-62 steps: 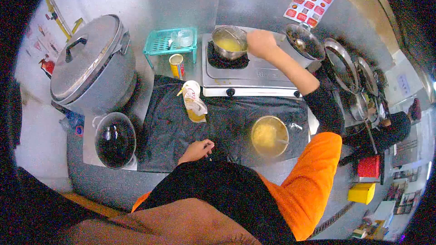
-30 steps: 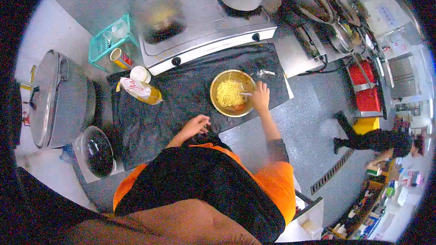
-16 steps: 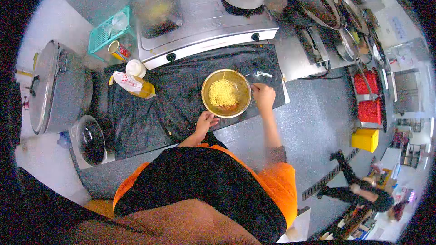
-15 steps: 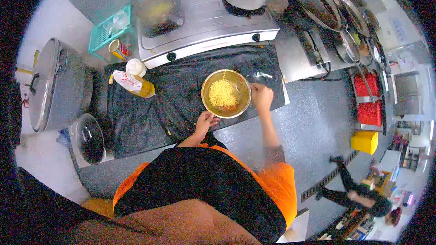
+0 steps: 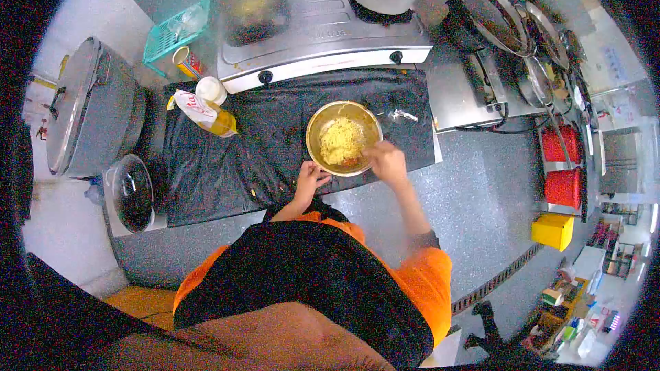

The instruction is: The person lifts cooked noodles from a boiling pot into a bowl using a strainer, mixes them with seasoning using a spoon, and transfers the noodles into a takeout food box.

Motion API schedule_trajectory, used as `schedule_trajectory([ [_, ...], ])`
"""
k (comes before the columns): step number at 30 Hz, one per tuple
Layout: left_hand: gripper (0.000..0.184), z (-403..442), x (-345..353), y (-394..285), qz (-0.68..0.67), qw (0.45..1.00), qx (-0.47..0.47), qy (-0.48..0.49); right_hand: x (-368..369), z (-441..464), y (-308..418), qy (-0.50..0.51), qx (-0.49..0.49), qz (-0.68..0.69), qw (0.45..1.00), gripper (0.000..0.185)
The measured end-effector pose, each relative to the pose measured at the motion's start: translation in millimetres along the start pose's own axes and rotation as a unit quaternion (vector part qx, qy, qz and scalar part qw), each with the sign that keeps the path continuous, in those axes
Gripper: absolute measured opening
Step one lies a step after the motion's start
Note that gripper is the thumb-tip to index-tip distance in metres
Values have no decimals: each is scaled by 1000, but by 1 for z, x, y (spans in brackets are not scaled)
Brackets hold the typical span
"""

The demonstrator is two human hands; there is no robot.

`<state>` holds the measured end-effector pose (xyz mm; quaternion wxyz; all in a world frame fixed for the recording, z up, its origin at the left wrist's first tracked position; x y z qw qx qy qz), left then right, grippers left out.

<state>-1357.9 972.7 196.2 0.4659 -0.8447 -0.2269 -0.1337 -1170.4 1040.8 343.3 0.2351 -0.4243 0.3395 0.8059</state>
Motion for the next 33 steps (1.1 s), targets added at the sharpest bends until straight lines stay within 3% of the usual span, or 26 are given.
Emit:
schedule_trajectory([
  [1,12,0,1,-2,4,1000,3,5,-6,4,-3,0,-3,0,1000,15],
  [3,13,-3,1,-5,7,1000,6,7,-18,11,-25,-57,136,-17,989,11],
  [4,13,-2,0,-6,11,1000,5,2,-18,13,-33,-61,154,-40,985,8],
  [7,12,2,-3,-9,16,1000,17,-1,-7,20,-47,-124,176,-20,976,7],
  [9,12,6,-6,-6,19,999,27,1,8,19,-55,-158,137,-38,977,6],
  [18,11,10,-8,-3,6,999,33,6,20,-8,-45,-43,145,-31,988,6],
  [25,15,8,-6,-14,24,999,34,8,-13,-4,-37,-28,133,-50,989,8],
  [27,15,10,-7,-13,33,999,34,11,-10,-11,-47,-39,262,92,960,10],
  [31,16,17,-9,-14,61,997,39,24,32,-16,-54,53,210,74,973,14],
  [33,16,19,-9,-20,81,996,36,33,47,-8,-50,52,227,-29,972,16],
])
Point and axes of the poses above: each hand's wrist, its own z-axis towards the middle knuckle, its own x-axis out of the palm, y = z × x, the point moved 5 cm from there along z, towards the middle knuckle, and after that the axes turned 3 degrees about -x, right-handed, at the moved point
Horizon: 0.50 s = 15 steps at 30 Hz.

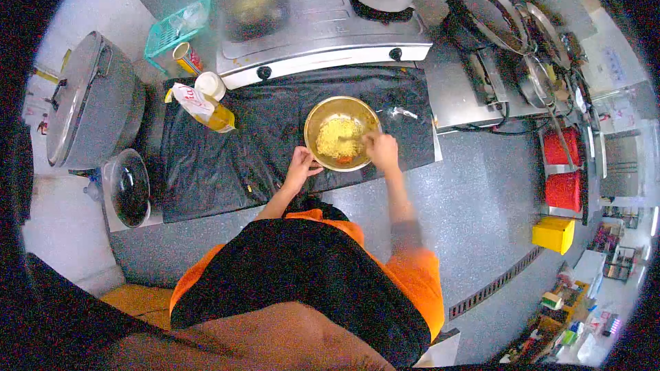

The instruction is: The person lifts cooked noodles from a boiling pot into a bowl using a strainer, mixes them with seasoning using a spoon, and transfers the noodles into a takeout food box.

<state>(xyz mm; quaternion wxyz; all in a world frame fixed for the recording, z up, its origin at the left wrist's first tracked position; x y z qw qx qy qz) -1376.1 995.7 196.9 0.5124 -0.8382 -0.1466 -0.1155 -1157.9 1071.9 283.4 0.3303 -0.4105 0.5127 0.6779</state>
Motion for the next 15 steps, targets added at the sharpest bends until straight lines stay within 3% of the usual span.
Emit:
schedule_trajectory([
  [1,16,1,0,-3,-3,1000,-6,9,-5,4,5,-62,6,21,998,15],
  [4,15,6,-2,-11,4,1000,-24,10,8,11,5,-89,28,89,992,16],
  [5,14,8,-2,-12,7,1000,-20,12,12,10,12,-105,-63,113,986,17],
  [6,14,11,-4,-16,12,1000,-15,13,10,7,6,-105,-63,114,986,17],
  [8,11,15,-10,-15,19,1000,-14,13,1,0,5,88,-65,96,989,17],
  [9,10,17,-12,-15,23,1000,-13,13,-15,1,1,123,-98,32,987,18],
  [13,8,18,-10,-22,26,999,-23,40,-34,21,-15,58,-49,-50,996,18],
  [15,8,20,-10,-25,27,998,-24,46,-14,29,-13,-71,-56,43,995,18],
])
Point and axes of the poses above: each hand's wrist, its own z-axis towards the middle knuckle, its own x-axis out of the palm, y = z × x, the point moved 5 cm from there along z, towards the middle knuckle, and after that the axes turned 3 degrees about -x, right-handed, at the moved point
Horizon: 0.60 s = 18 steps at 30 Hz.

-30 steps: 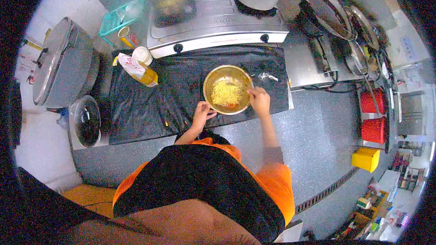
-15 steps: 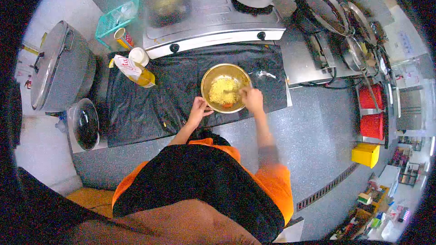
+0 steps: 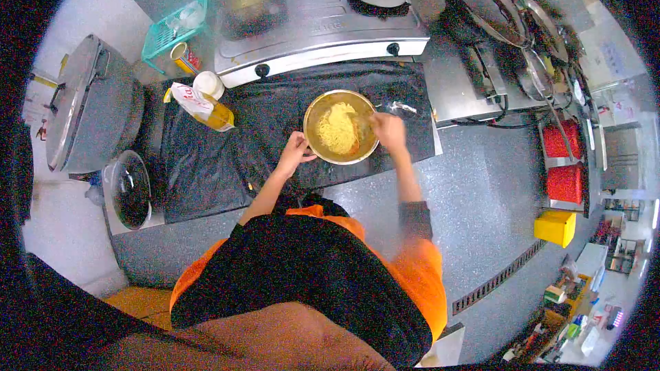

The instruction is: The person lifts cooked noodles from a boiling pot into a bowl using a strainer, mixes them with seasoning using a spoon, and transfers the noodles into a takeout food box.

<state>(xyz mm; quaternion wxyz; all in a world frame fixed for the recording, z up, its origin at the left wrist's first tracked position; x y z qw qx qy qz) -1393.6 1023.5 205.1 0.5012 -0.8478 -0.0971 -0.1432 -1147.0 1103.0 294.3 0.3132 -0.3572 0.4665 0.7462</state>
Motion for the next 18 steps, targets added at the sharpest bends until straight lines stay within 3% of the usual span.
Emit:
schedule_trajectory([
  [5,9,5,-7,1,15,1000,-9,-22,12,-12,26,130,-7,66,989,17],
  [7,10,8,-8,5,12,1000,-10,-20,-8,-16,17,213,-34,-50,975,18],
  [9,10,8,-8,5,6,1000,-9,-19,-24,-5,19,183,-57,-83,978,21],
  [11,10,5,-5,-1,22,1000,-8,-5,-30,9,7,88,-21,-109,990,21],
  [15,10,4,-1,-9,52,998,-27,-2,16,18,14,8,-36,-29,999,22],
  [17,10,6,-3,-7,34,999,-19,-10,29,6,29,95,-53,21,994,24],
  [18,10,8,-4,-6,36,999,-18,-10,29,-1,33,184,-49,22,981,24],
])
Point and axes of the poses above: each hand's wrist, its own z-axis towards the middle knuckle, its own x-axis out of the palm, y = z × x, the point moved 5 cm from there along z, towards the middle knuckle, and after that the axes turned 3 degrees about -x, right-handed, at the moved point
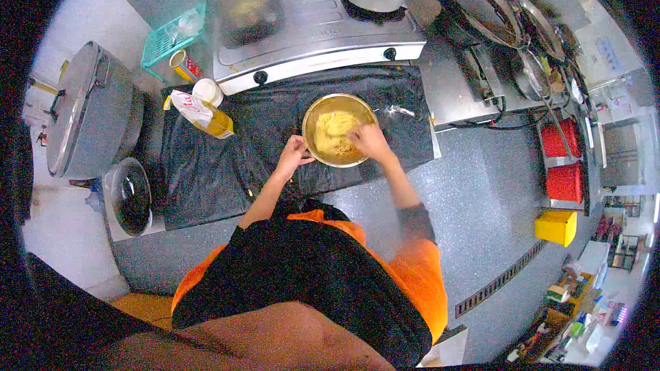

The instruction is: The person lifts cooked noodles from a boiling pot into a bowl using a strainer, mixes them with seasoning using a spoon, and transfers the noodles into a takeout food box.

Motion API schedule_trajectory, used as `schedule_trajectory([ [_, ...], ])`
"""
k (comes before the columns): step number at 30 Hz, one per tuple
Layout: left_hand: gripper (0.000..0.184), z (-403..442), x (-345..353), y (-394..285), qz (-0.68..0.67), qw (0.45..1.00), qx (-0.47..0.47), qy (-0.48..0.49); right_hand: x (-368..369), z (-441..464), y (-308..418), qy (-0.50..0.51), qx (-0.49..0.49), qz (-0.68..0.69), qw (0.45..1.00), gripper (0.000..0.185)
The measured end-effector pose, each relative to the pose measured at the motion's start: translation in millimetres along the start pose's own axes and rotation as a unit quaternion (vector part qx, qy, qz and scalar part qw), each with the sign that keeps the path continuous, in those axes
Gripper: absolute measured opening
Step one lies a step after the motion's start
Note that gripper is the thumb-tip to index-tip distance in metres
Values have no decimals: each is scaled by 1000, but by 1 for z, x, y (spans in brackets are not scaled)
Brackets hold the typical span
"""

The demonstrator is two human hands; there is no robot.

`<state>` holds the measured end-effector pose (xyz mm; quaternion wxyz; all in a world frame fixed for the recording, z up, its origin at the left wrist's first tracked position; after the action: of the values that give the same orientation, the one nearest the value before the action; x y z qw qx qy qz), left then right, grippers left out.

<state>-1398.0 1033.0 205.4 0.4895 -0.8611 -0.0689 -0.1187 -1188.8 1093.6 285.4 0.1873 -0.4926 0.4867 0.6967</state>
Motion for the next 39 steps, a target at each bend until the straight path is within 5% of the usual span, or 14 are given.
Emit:
schedule_trajectory([
  [4,8,2,-2,1,1,1000,5,-9,-44,-18,-20,68,56,-133,987,23],
  [7,7,2,-3,-4,16,1000,-3,8,-66,3,-25,-54,54,-176,981,20],
  [11,6,7,-2,-4,13,1000,4,14,-13,20,-11,-134,-41,-4,990,14],
  [16,8,10,-8,1,6,1000,5,-4,-39,-6,-8,87,12,-62,994,18],
  [19,10,7,-6,-5,7,1000,5,9,-60,10,-35,9,33,-187,982,18],
  [22,10,8,-3,-7,5,1000,2,17,-38,32,-24,-125,-20,-90,988,17],
  [25,10,9,-3,-5,8,1000,3,3,-14,29,5,34,-25,-39,998,20],
  [27,10,8,-5,-4,8,1000,1,-7,-38,13,10,40,-72,-33,996,20],
  [29,10,6,-5,-4,7,1000,2,-2,-56,5,-7,114,-34,-145,982,21],
  [33,6,9,-1,-2,12,1000,-3,24,-56,31,-36,-6,32,-201,979,20],
  [35,6,7,2,-6,-4,999,-1,32,-36,45,-21,-102,-17,-91,990,19],
  [39,7,11,-3,0,-5,1000,9,4,-24,26,-1,25,-23,-50,998,20],
])
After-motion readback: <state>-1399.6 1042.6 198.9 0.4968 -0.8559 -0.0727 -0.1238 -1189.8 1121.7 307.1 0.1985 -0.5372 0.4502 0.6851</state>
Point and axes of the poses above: each hand's wrist, its own z-axis towards the middle knuckle, its own x-axis out of the palm, y = z × x, the point moved 5 cm from there along z, towards the middle knuckle, and after that the axes turned 3 degrees about -x, right-handed, at the moved point
